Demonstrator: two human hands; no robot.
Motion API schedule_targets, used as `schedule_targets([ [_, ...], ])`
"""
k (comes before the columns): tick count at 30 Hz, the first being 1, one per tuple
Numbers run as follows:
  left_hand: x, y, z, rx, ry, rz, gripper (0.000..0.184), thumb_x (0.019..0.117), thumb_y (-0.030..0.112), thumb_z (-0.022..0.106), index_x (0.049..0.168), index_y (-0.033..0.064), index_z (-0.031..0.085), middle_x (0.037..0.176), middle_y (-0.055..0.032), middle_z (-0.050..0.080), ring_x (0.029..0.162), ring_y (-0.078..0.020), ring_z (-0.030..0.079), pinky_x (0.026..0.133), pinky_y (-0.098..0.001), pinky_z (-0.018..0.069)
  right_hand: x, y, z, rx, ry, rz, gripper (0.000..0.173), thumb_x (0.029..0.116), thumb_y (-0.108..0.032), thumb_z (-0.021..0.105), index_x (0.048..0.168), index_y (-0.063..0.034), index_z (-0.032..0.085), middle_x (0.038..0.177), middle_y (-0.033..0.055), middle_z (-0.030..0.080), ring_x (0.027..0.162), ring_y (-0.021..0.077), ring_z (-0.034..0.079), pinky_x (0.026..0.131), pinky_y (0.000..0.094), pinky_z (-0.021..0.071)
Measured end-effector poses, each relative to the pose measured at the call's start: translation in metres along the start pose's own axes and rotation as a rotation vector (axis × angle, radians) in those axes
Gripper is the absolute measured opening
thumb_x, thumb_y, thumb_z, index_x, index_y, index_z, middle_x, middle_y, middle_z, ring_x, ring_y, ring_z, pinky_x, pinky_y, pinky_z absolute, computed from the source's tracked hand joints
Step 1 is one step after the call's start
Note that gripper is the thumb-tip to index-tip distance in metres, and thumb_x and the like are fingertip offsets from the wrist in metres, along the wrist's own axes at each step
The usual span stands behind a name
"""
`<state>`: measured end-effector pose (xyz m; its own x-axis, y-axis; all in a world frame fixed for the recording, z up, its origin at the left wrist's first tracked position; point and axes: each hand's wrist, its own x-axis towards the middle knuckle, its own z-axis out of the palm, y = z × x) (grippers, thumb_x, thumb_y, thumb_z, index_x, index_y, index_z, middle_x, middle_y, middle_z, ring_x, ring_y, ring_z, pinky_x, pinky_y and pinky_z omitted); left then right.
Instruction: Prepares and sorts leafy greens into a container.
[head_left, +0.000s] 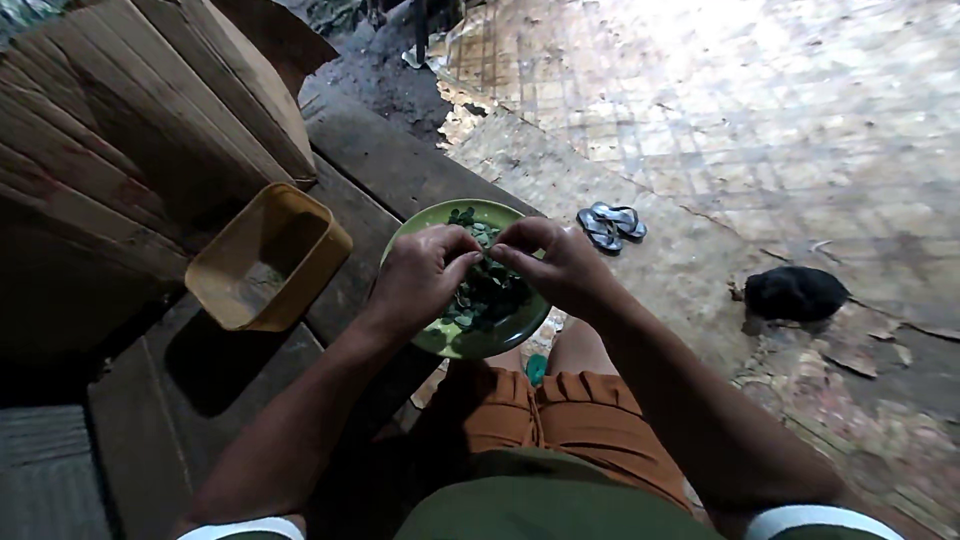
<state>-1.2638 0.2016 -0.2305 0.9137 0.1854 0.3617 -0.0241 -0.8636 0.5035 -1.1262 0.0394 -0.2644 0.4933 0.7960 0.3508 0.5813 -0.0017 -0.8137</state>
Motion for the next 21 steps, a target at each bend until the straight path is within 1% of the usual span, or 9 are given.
schedule_targets([
  [3,-0.002,-0.01,-0.015,0.072,0.007,-0.008,0.014,0.0997,0.017,0.064,0.102,0.0077,0.074,0.095,-0.0044,0.072,0.087,-0.0096,0.068,0.082,-0.0307,0.0565,0.003,0.003,-0.001,-0.073,0.0,0.005,0.017,0.1009,-0.021,0.063,0.104,-0.0075,0.072,0.093,0.0039,0.07,0.084,0.0116,0.068,0.08,0.0344,0.0573],
  [6,-0.006,-0.021,-0.046,0.189,0.054,-0.069,0.017,0.101,0.018,0.063,0.105,0.0059,0.074,0.099,-0.0079,0.073,0.09,-0.0142,0.069,0.085,-0.0356,0.0565,0.006,0.006,0.002,-0.244,-0.084,-0.075,0.016,0.0989,-0.019,0.064,0.105,-0.009,0.074,0.099,0.0074,0.072,0.094,0.0228,0.07,0.088,0.0517,0.0538],
  [8,-0.01,-0.027,-0.069,0.311,0.097,-0.144,0.019,0.1022,0.019,0.061,0.108,0.0049,0.073,0.102,-0.012,0.072,0.093,-0.0208,0.07,0.086,-0.0425,0.0564,0.007,-0.001,0.005,-0.344,-0.191,-0.103,0.023,0.0957,-0.023,0.071,0.117,-0.0128,0.073,0.107,0.009,0.071,0.102,0.0285,0.068,0.089,0.0559,0.0534],
  [11,-0.017,-0.041,-0.103,0.489,0.13,-0.291,0.025,0.1052,0.02,0.057,0.115,0.0025,0.071,0.113,-0.0203,0.07,0.105,-0.036,0.068,0.094,-0.0577,0.052,0.012,-0.005,0.014,-0.459,-0.324,-0.065,0.055,0.0892,-0.032,0.079,0.14,-0.0188,0.061,0.129,0.011,0.065,0.118,0.0351,0.061,0.092,0.0568,0.0522],
  [14,-0.024,-0.059,-0.124,0.622,0.127,-0.439,0.029,0.1066,0.021,0.053,0.121,0.0027,0.07,0.123,-0.0248,0.067,0.121,-0.0457,0.06,0.104,-0.0676,0.0395,0.016,-0.011,0.016,-0.503,-0.357,-0.04,0.059,0.0878,-0.029,0.081,0.143,-0.0204,0.06,0.133,0.0114,0.064,0.122,0.0375,0.059,0.092,0.0595,0.0513],
  [15,-0.026,-0.062,-0.126,0.631,0.118,-0.461,0.03,0.1065,0.021,0.053,0.123,0.0027,0.07,0.128,-0.0254,0.065,0.127,-0.0478,0.055,0.107,-0.0688,0.0358,0.016,-0.013,0.014,-0.493,-0.346,-0.034,0.057,0.0887,-0.028,0.08,0.142,-0.0202,0.06,0.131,0.012,0.064,0.121,0.0374,0.06,0.092,0.0591,0.0516],
  [17,-0.029,-0.06,-0.121,0.575,0.087,-0.419,0.029,0.1054,0.018,0.055,0.125,0.0023,0.069,0.134,-0.0246,0.061,0.132,-0.048,0.051,0.108,-0.0687,0.0345,0.015,-0.01,0.007,-0.434,-0.313,-0.045,0.053,0.0905,-0.026,0.078,0.14,-0.019,0.062,0.13,0.0128,0.064,0.12,0.0359,0.06,0.094,0.0569,0.0518],
  [19,-0.029,-0.054,-0.103,0.452,0.028,-0.283,0.027,0.1035,0.017,0.057,0.12,0.003,0.072,0.13,-0.0209,0.065,0.128,-0.0419,0.057,0.107,-0.0623,0.0411,0.011,-0.004,0.0,-0.364,-0.274,-0.049,0.05,0.0912,-0.024,0.077,0.138,-0.0181,0.063,0.129,0.0127,0.065,0.12,0.0338,0.061,0.097,0.0554,0.051],
  [21,-0.025,-0.048,-0.078,0.294,-0.062,-0.158,0.024,0.1021,0.019,0.06,0.116,0.0055,0.074,0.125,-0.0149,0.069,0.122,-0.0328,0.062,0.104,-0.0536,0.0471,0.006,0.005,-0.004,-0.311,-0.203,-0.059,0.044,0.0917,-0.021,0.076,0.134,-0.0153,0.066,0.126,0.0136,0.066,0.114,0.0322,0.063,0.095,0.053,0.0526],
])
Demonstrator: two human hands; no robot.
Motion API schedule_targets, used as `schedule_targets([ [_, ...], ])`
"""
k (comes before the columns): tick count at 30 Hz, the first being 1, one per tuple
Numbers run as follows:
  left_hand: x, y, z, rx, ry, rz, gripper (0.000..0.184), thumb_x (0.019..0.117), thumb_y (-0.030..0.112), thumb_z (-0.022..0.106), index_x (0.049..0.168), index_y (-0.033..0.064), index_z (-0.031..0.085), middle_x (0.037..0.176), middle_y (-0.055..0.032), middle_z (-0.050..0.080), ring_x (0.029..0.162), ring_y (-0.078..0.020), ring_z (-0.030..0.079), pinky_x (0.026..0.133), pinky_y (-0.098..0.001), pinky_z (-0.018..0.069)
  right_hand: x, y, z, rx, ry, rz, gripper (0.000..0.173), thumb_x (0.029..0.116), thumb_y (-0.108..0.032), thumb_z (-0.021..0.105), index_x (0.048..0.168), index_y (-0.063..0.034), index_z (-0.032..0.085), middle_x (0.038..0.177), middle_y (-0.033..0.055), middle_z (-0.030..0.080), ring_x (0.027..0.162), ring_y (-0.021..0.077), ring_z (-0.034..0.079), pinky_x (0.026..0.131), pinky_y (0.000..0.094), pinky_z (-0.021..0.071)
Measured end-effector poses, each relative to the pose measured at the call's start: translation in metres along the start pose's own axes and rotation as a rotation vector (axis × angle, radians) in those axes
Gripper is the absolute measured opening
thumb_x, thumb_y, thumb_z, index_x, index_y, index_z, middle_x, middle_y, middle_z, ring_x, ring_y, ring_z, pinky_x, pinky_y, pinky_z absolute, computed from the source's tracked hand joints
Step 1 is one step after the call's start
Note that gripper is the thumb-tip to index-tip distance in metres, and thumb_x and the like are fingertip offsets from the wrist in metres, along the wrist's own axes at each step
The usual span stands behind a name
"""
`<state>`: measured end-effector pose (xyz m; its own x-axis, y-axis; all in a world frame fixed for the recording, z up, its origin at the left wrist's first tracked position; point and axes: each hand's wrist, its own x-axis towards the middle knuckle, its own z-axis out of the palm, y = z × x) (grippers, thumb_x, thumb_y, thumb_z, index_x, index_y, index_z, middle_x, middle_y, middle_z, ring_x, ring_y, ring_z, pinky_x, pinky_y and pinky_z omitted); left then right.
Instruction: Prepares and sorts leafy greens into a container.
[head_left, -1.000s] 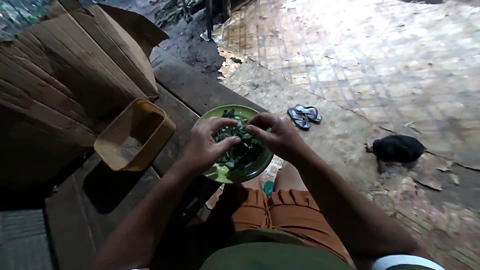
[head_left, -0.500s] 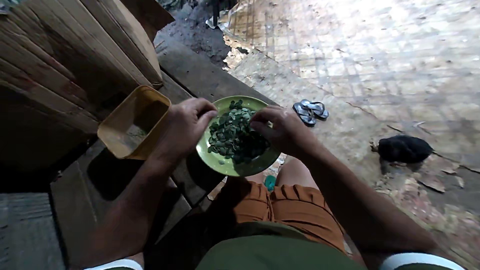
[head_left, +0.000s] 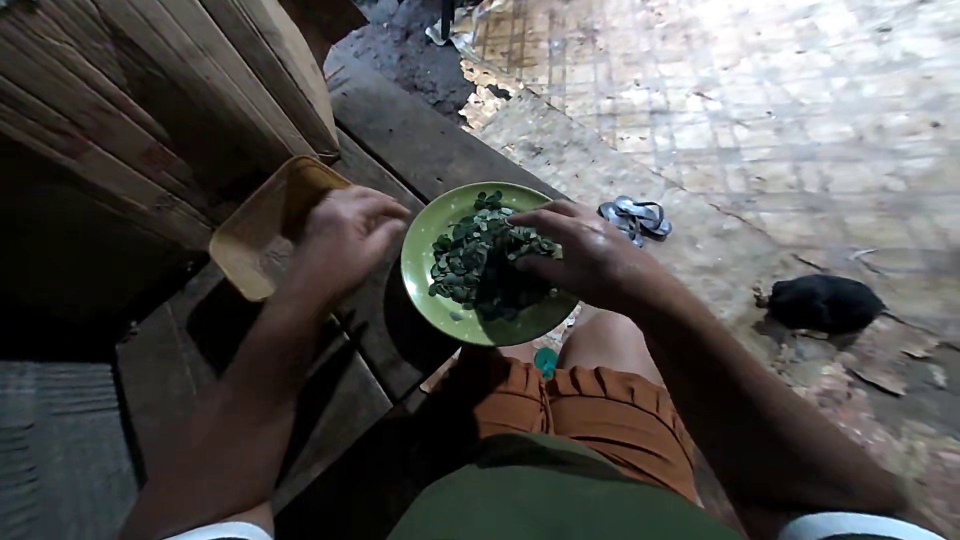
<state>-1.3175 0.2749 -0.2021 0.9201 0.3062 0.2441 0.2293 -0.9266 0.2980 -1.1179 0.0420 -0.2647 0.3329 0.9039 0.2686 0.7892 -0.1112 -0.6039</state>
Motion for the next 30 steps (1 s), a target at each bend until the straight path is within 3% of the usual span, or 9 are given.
schedule_targets([
  [2,0.008,0.015,0.023,-0.12,-0.087,0.092,0.022,0.1003,0.019,0.063,0.115,0.0075,0.075,0.123,-0.0116,0.07,0.119,-0.0294,0.063,0.103,-0.0504,0.0488,-0.006,0.001,-0.004,0.016,0.043,0.046,0.038,0.0944,-0.02,0.073,0.131,-0.0147,0.067,0.123,0.0134,0.067,0.109,0.0304,0.065,0.092,0.0515,0.0532],
  [6,0.026,0.032,0.05,-0.137,-0.237,0.12,0.028,0.1,0.023,0.065,0.122,0.0077,0.073,0.128,-0.0144,0.066,0.123,-0.0355,0.058,0.103,-0.0567,0.0459,-0.015,0.0,-0.01,0.031,0.112,0.111,0.031,0.0971,-0.021,0.07,0.128,-0.0135,0.07,0.118,0.0139,0.067,0.102,0.0287,0.066,0.087,0.0495,0.0548],
  [10,0.033,0.035,0.06,-0.11,-0.252,0.104,0.017,0.0979,0.02,0.068,0.104,0.0057,0.075,0.124,-0.0138,0.066,0.121,-0.0359,0.058,0.1,-0.0605,0.0451,-0.021,0.005,-0.009,0.063,0.177,0.099,0.027,0.0978,-0.018,0.068,0.123,-0.0108,0.071,0.114,0.0123,0.069,0.101,0.0257,0.067,0.084,0.0449,0.0555],
  [12,0.031,0.032,0.057,-0.123,-0.196,0.101,0.015,0.0979,0.019,0.067,0.1,0.0061,0.075,0.122,-0.0123,0.067,0.119,-0.0348,0.059,0.098,-0.0599,0.0456,-0.021,0.004,-0.007,0.107,0.203,0.099,0.025,0.0982,-0.017,0.068,0.121,-0.0098,0.072,0.112,0.0105,0.07,0.101,0.0222,0.068,0.086,0.0416,0.0558],
  [16,0.022,0.035,0.038,-0.272,-0.063,0.024,0.017,0.0978,0.022,0.066,0.101,0.007,0.075,0.121,-0.0092,0.067,0.12,-0.0227,0.059,0.102,-0.0458,0.0465,-0.018,0.001,0.001,0.234,0.25,0.079,0.021,0.097,-0.012,0.066,0.116,-0.0053,0.072,0.109,0.0089,0.072,0.096,0.0165,0.07,0.086,0.0361,0.0574],
  [18,0.018,0.04,0.031,-0.39,-0.005,-0.059,0.013,0.0977,0.02,0.067,0.101,0.008,0.073,0.121,-0.0059,0.066,0.117,-0.012,0.06,0.099,-0.0325,0.0495,-0.014,-0.004,0.007,0.28,0.267,0.061,0.02,0.0971,-0.013,0.065,0.114,-0.0056,0.073,0.106,0.008,0.072,0.093,0.0144,0.069,0.084,0.0336,0.0575],
  [20,0.014,0.045,0.03,-0.52,0.04,-0.135,0.009,0.0968,0.015,0.068,0.099,0.0079,0.071,0.119,-0.0039,0.065,0.113,-0.0073,0.06,0.094,-0.0254,0.0519,-0.011,-0.011,0.013,0.323,0.268,0.047,0.021,0.0992,-0.017,0.064,0.115,-0.0066,0.074,0.106,0.0068,0.071,0.093,0.0129,0.068,0.084,0.0328,0.0576],
  [25,0.006,0.055,0.035,-0.659,0.06,-0.231,0.007,0.097,0.015,0.067,0.1,0.01,0.071,0.121,-0.0018,0.065,0.113,-0.0067,0.061,0.087,-0.0245,0.0539,-0.001,-0.026,0.027,0.409,0.273,0.014,0.022,0.0992,-0.023,0.066,0.114,-0.0082,0.074,0.101,0.0025,0.071,0.09,0.0076,0.067,0.081,0.0274,0.0572],
  [30,0.001,0.062,0.041,-0.725,0.054,-0.267,0.008,0.0973,0.016,0.067,0.099,0.0094,0.072,0.12,-0.0015,0.067,0.114,-0.0075,0.062,0.091,-0.0259,0.0541,0.004,-0.031,0.029,0.391,0.295,0.041,0.017,0.1002,-0.016,0.064,0.108,-0.0026,0.071,0.093,0.0065,0.07,0.081,0.0106,0.066,0.076,0.0296,0.0567],
])
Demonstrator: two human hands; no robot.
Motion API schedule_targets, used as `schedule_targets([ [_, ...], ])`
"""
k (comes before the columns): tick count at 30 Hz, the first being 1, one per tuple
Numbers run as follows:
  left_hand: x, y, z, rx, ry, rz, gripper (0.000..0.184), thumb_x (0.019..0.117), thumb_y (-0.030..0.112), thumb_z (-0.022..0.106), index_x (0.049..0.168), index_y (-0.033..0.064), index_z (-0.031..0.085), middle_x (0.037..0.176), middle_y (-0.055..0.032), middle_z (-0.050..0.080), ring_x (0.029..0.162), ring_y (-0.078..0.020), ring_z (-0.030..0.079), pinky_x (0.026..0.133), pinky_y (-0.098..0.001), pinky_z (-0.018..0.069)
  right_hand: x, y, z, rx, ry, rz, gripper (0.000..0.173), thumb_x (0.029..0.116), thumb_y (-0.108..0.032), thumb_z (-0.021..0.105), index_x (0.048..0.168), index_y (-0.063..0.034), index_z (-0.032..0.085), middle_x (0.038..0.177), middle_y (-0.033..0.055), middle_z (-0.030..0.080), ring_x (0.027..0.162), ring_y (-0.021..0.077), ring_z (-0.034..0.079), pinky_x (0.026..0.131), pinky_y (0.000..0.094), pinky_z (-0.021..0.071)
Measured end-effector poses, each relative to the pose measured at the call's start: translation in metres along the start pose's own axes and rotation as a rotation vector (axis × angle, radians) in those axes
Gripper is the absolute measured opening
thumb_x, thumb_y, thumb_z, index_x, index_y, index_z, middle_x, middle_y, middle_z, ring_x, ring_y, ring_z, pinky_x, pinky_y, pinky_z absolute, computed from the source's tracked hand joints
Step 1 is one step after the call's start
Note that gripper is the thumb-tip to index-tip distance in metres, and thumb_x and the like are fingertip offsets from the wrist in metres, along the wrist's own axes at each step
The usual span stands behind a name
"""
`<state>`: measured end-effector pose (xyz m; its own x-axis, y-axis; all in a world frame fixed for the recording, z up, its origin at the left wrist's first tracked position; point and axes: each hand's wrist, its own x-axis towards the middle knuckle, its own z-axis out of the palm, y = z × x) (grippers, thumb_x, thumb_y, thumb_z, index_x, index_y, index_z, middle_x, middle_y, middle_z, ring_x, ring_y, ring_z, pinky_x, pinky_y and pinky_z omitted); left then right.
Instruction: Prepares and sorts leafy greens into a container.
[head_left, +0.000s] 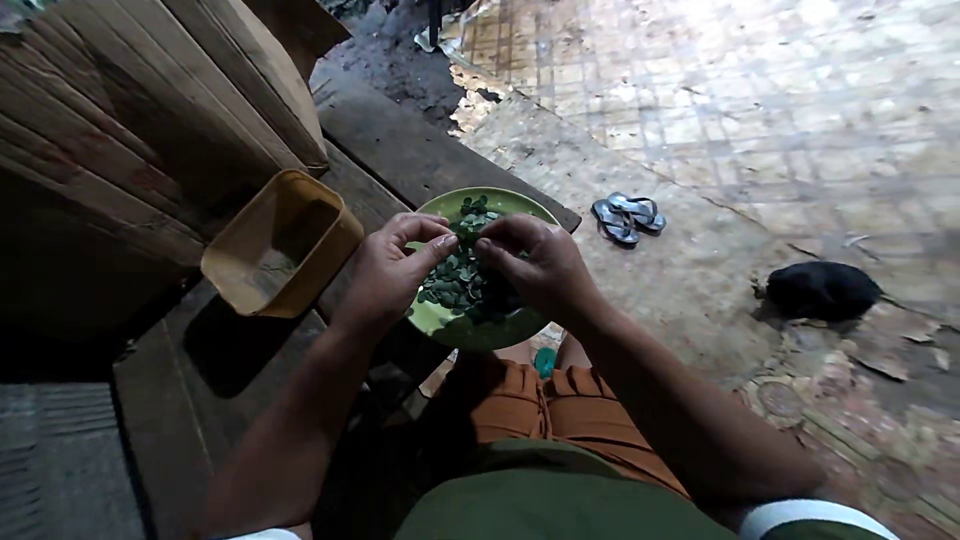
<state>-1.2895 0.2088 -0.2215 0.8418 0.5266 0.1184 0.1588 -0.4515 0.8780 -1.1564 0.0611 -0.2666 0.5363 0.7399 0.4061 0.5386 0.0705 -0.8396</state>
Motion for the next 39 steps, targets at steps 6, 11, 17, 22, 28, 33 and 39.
schedule_targets([
  [6,-0.001,0.002,0.0,-0.156,-0.049,-0.009,0.03,0.1036,0.016,0.058,0.131,0.006,0.063,0.122,-0.002,0.068,0.105,-0.0075,0.067,0.092,-0.0273,0.0563,-0.002,0.002,-0.01,-0.029,-0.018,0.005,0.017,0.1008,-0.016,0.063,0.106,-0.0026,0.071,0.089,0.0039,0.069,0.077,0.0055,0.065,0.072,0.0249,0.0556],
  [11,-0.001,-0.003,0.017,-0.152,-0.136,0.081,0.026,0.0939,0.007,0.071,0.12,0.0054,0.067,0.1,-0.002,0.072,0.083,-0.0069,0.07,0.076,-0.0243,0.0608,-0.002,0.0,-0.01,-0.056,-0.057,0.038,0.013,0.1006,-0.016,0.064,0.103,-0.0055,0.071,0.087,0.0034,0.069,0.075,0.0082,0.065,0.071,0.0295,0.0558],
  [17,-0.002,-0.002,0.018,-0.168,-0.102,0.054,0.008,0.0947,0.0,0.067,0.102,0.0026,0.068,0.087,-0.0021,0.071,0.073,-0.0083,0.07,0.07,-0.0249,0.0625,-0.005,0.003,-0.016,-0.06,-0.093,0.031,0.014,0.1005,-0.018,0.064,0.104,-0.0064,0.071,0.086,0.0006,0.069,0.075,0.0052,0.064,0.071,0.0258,0.0549],
  [22,-0.004,0.001,0.003,-0.188,-0.077,-0.013,0.007,0.0954,-0.001,0.066,0.102,0.0024,0.066,0.086,-0.002,0.07,0.073,-0.0095,0.071,0.071,-0.0265,0.0633,-0.006,0.013,-0.022,-0.059,-0.085,0.026,0.018,0.101,-0.02,0.062,0.105,-0.0059,0.072,0.086,0.0017,0.07,0.076,0.0063,0.066,0.072,0.0284,0.0565],
  [28,-0.003,-0.007,0.004,0.3,-0.166,0.331,0.042,0.0925,0.017,0.074,0.133,0.0085,0.065,0.137,-0.0085,0.062,0.126,-0.0157,0.059,0.105,-0.0353,0.0504,-0.004,0.01,-0.021,-0.061,-0.105,0.039,0.016,0.1005,-0.019,0.063,0.103,-0.0075,0.073,0.086,0.0011,0.07,0.076,0.0071,0.066,0.071,0.0297,0.0564],
  [33,-0.002,-0.013,0.016,0.439,-0.073,0.533,0.02,0.0968,0.013,0.068,0.114,0.0054,0.074,0.106,-0.0083,0.074,0.099,-0.016,0.07,0.09,-0.035,0.0576,-0.003,0.006,-0.021,-0.057,-0.137,0.047,0.014,0.1003,-0.019,0.063,0.101,-0.0087,0.073,0.083,-0.0009,0.07,0.074,0.0053,0.065,0.069,0.0282,0.0557],
  [39,-0.003,-0.014,0.017,0.488,-0.016,0.532,0.013,0.0984,0.012,0.066,0.104,0.005,0.075,0.096,-0.007,0.073,0.089,-0.0145,0.07,0.082,-0.0317,0.0582,-0.002,0.008,-0.022,-0.035,-0.153,0.074,0.017,0.1006,-0.023,0.062,0.102,-0.0101,0.073,0.084,-0.0026,0.07,0.076,0.0042,0.065,0.071,0.0286,0.0551],
])
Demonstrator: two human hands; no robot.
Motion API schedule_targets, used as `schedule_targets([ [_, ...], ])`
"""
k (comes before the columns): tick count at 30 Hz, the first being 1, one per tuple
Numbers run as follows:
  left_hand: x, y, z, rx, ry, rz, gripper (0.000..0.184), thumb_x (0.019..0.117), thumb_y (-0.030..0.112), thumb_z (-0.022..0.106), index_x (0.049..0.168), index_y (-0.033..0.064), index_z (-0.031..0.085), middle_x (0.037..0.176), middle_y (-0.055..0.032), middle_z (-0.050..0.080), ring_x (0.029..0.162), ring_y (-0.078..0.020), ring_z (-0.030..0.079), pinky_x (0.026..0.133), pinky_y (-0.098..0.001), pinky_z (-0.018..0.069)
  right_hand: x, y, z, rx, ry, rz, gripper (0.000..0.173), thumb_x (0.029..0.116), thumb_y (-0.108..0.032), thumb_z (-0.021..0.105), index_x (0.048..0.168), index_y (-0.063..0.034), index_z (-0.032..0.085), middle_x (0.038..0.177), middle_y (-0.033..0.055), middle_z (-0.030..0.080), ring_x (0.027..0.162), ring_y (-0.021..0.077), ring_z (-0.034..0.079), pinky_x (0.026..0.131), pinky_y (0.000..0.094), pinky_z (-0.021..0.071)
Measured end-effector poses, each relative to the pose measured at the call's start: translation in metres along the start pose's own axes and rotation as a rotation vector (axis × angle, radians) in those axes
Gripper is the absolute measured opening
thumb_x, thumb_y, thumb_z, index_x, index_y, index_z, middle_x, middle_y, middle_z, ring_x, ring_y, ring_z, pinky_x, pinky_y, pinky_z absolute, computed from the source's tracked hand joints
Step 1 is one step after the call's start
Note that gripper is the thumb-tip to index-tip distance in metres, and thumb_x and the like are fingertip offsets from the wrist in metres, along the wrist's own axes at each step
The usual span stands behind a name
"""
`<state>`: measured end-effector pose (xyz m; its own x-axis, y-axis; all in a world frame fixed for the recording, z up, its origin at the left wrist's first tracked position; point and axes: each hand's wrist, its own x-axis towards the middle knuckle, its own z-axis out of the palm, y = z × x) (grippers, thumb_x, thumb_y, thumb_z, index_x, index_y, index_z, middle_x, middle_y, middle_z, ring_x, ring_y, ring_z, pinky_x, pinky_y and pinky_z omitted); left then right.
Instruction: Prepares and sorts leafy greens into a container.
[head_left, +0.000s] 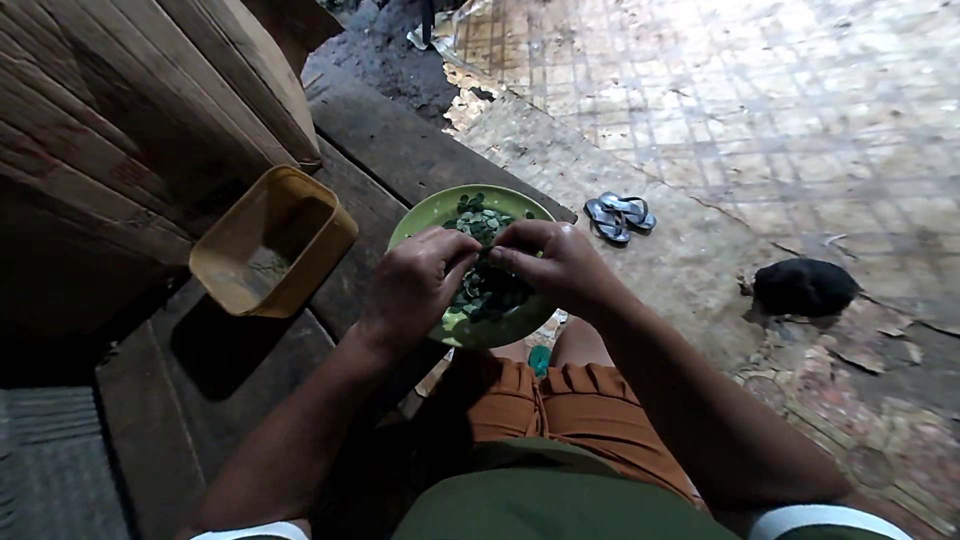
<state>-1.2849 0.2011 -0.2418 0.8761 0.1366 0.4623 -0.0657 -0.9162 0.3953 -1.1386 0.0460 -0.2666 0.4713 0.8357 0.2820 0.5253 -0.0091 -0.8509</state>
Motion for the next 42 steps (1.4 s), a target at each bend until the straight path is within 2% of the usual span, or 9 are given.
schedule_targets([
  [6,0.0,-0.002,0.0,0.045,-0.014,-0.01,0.014,0.1007,0.016,0.064,0.102,0.0065,0.074,0.093,-0.0055,0.073,0.086,-0.0141,0.07,0.08,-0.0319,0.0578,0.003,0.002,0.002,0.06,-0.039,-0.002,0.019,0.1006,-0.028,0.064,0.106,-0.0125,0.072,0.09,-0.0049,0.072,0.083,0.0011,0.067,0.078,0.0263,0.0573],
  [10,0.003,-0.001,-0.004,0.029,-0.012,-0.021,0.015,0.1007,0.016,0.063,0.101,0.0049,0.074,0.093,-0.0067,0.073,0.085,-0.015,0.07,0.079,-0.0335,0.057,0.003,-0.004,0.001,-0.043,0.007,-0.053,0.016,0.1011,-0.022,0.063,0.101,-0.008,0.071,0.084,-0.0004,0.068,0.076,0.0042,0.064,0.071,0.0262,0.0544],
  [13,0.003,-0.009,-0.018,0.063,0.006,-0.054,0.017,0.1014,0.017,0.063,0.103,0.0032,0.074,0.094,-0.009,0.072,0.085,-0.016,0.069,0.079,-0.0341,0.0573,0.004,0.001,-0.003,-0.048,0.014,-0.042,0.019,0.1012,-0.024,0.063,0.104,-0.0078,0.072,0.09,0.0007,0.072,0.081,0.005,0.067,0.078,0.0294,0.0571],
  [16,0.002,-0.021,-0.046,0.169,0.028,-0.127,0.021,0.1026,0.019,0.061,0.106,0.0021,0.074,0.099,-0.012,0.074,0.091,-0.0183,0.071,0.086,-0.0365,0.0573,0.003,0.002,-0.004,-0.079,-0.002,-0.034,0.019,0.1007,-0.022,0.063,0.106,-0.0079,0.074,0.095,0.003,0.073,0.087,0.0089,0.069,0.084,0.0349,0.0575],
  [23,-0.008,-0.063,-0.117,0.493,0.093,-0.426,0.033,0.1075,0.023,0.052,0.116,-0.0042,0.069,0.111,-0.0281,0.07,0.104,-0.0444,0.068,0.093,-0.0633,0.0493,0.004,-0.008,-0.003,-0.168,-0.039,0.012,0.019,0.1023,-0.023,0.062,0.103,-0.0094,0.075,0.09,0.0049,0.071,0.082,0.015,0.068,0.076,0.0421,0.0561],
  [26,-0.009,-0.073,-0.128,0.571,0.059,-0.598,0.037,0.1097,0.023,0.047,0.122,-0.0041,0.068,0.121,-0.0317,0.066,0.118,-0.0512,0.061,0.1,-0.0693,0.0421,0.004,-0.003,-0.003,-0.132,-0.047,0.01,0.018,0.1022,-0.022,0.063,0.105,-0.0092,0.075,0.091,0.0046,0.072,0.083,0.0139,0.069,0.078,0.04,0.0567],
  [29,-0.013,-0.075,-0.122,0.539,-0.008,-0.51,0.036,0.109,0.022,0.048,0.126,-0.0028,0.068,0.138,-0.0289,0.058,0.134,-0.0515,0.048,0.111,-0.068,0.0332,0.005,0.002,-0.003,-0.089,-0.045,-0.021,0.017,0.1015,-0.021,0.063,0.105,-0.009,0.075,0.09,0.0029,0.072,0.081,0.0098,0.068,0.078,0.0351,0.0568],
  [35,-0.016,-0.041,-0.064,0.225,-0.195,-0.173,0.025,0.0991,0.027,0.063,0.098,0.0054,0.077,0.125,-0.0138,0.069,0.126,-0.0366,0.058,0.106,-0.0632,0.04,0.006,-0.001,-0.003,-0.075,-0.049,-0.009,0.017,0.1009,-0.02,0.064,0.104,-0.0077,0.075,0.09,0.0027,0.073,0.082,0.008,0.068,0.08,0.0341,0.0564],
  [42,-0.004,-0.009,-0.035,-0.079,-0.161,-0.064,0.026,0.0993,0.027,0.065,0.119,0.0113,0.074,0.123,-0.0025,0.07,0.12,-0.0158,0.061,0.105,-0.0433,0.046,0.0,-0.007,-0.003,-0.079,-0.064,-0.047,0.016,0.1006,-0.02,0.063,0.104,-0.0094,0.075,0.092,0.0002,0.073,0.086,0.0068,0.069,0.08,0.0318,0.0572],
])
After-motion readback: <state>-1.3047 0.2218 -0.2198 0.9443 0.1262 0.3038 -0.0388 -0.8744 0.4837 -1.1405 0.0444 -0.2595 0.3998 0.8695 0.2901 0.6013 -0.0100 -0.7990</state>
